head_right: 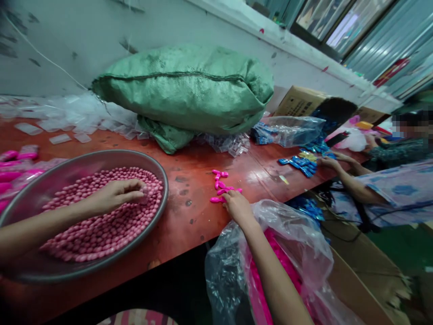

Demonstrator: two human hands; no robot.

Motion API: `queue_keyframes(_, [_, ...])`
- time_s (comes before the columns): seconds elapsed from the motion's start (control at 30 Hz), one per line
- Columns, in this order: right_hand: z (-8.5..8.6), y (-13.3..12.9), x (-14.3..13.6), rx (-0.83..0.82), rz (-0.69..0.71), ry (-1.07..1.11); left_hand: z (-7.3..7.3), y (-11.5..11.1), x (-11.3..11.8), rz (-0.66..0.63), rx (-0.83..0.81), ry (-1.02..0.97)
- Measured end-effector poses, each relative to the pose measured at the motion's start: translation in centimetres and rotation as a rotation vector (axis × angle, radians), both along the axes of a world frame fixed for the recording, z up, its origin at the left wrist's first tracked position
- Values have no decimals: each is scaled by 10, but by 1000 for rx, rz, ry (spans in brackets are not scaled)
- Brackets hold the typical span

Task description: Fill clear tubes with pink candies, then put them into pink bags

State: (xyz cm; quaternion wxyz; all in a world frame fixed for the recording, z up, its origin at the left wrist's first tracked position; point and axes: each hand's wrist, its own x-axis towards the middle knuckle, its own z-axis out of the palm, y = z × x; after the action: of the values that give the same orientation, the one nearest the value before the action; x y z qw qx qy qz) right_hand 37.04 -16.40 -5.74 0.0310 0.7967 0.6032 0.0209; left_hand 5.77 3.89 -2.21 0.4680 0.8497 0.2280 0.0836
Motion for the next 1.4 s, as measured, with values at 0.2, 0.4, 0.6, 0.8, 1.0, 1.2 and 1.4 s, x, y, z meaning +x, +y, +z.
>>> queue_keyframes(0.2, [-3,6,0,134,-44,38,30,-26,-23,204,-682,-309])
queue_keyframes(0.4, [67,42,-69,501,304,386,39,-46,-29,185,-796,-488])
queue_keyframes(0.6, [111,78,-158,341,597,738,45,-56,-38,171,-722,-512])
queue_keyframes(0.8, [93,99,-183,445,559,1079,39,-50,-62,241,-384,-526])
queue_keyframes(1.0, [108,96,-197,320,709,718,34,-41,-76,251,-191,-505])
queue_keyframes(1.2, [112,101,-205,157,816,401,28,-35,-84,267,-63,-488])
queue_keyframes(1.4, [104,105,-199,78,818,311,24,-31,-90,348,-22,-487])
